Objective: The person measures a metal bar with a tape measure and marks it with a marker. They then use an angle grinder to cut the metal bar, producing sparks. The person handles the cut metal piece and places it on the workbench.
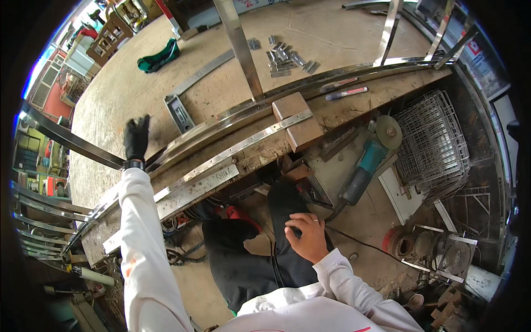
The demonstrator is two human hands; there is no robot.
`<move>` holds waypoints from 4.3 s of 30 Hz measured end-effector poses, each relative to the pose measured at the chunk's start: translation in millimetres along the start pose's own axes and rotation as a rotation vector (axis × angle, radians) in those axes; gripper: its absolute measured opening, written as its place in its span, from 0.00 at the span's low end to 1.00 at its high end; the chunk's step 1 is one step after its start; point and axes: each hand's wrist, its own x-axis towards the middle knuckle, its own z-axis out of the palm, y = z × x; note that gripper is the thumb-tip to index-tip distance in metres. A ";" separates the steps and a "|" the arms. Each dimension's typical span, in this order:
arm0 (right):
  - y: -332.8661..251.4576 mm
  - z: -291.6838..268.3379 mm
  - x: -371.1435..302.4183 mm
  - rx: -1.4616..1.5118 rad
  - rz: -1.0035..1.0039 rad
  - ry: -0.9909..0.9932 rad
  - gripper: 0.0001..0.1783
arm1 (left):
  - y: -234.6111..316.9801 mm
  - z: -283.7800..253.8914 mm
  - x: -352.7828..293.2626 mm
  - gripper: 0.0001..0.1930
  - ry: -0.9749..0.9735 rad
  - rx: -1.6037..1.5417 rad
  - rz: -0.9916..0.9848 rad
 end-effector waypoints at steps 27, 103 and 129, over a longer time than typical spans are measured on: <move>-69.6 -149.9 136.0 0.566 -0.083 -0.462 0.13 | 307.6 -201.7 -178.3 0.39 -0.695 -1.129 0.528; 60.9 -215.5 273.3 -0.153 -0.100 0.152 0.15 | 209.1 -148.3 -148.3 0.33 -0.621 -0.839 0.156; 5.0 -286.8 266.6 -0.267 0.204 -0.343 0.18 | 209.2 -148.9 -147.6 0.33 -0.657 -0.850 0.130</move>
